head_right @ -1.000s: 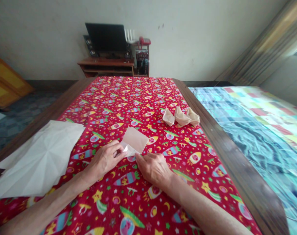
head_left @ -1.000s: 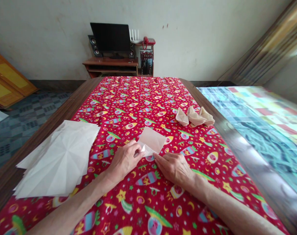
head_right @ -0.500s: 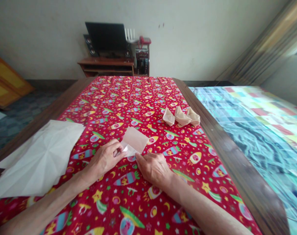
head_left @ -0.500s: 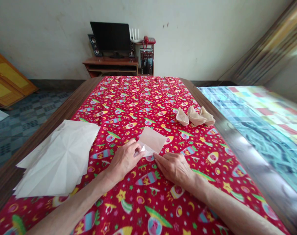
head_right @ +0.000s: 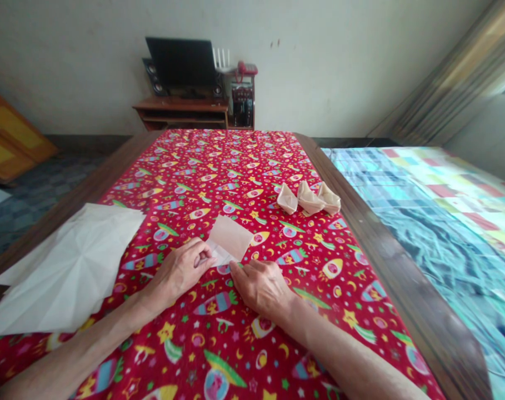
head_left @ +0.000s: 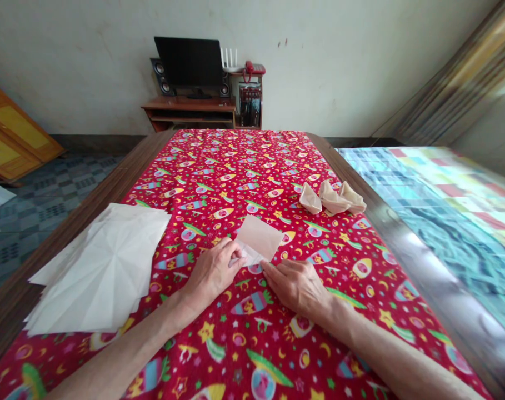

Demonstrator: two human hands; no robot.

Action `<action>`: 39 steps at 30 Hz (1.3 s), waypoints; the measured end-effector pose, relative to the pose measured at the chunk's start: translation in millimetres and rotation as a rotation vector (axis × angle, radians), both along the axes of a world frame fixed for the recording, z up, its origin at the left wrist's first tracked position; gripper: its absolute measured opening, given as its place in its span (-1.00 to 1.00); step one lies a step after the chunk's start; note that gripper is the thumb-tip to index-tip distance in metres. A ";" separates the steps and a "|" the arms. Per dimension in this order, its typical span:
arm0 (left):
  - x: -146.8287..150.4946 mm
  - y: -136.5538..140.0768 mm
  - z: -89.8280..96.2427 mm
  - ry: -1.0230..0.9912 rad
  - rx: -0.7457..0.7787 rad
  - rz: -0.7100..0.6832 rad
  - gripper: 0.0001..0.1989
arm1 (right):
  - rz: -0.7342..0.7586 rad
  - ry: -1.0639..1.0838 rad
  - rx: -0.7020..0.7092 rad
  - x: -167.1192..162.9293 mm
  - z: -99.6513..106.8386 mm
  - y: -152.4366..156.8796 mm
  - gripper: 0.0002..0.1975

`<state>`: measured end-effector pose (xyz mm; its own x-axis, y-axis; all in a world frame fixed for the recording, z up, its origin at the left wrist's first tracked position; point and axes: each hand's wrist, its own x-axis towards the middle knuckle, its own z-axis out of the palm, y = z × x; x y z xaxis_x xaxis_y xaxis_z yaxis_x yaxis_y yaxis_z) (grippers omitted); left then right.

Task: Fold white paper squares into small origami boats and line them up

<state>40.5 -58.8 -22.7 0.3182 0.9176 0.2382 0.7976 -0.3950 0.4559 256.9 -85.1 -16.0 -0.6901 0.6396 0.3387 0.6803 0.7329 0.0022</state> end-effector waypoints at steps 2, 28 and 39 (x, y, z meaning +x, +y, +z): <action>-0.3 0.1 -1.5 -0.011 0.001 0.000 -0.90 | 0.044 -0.022 -0.016 0.1 1.4 -0.8 -0.80; -0.8 -3.1 -2.5 0.065 0.036 -0.003 -0.92 | -0.049 -0.063 0.020 2.1 -3.2 -4.9 -0.77; 0.0 -6.8 3.3 0.089 0.068 -0.053 -0.88 | -0.169 -0.012 -0.117 1.3 0.4 -2.7 -0.71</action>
<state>40.5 -65.6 -19.4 0.3889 0.8816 0.2676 0.8106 -0.4655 0.3554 258.2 -87.9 -15.5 -0.5733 0.7811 0.2474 0.7940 0.6042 -0.0674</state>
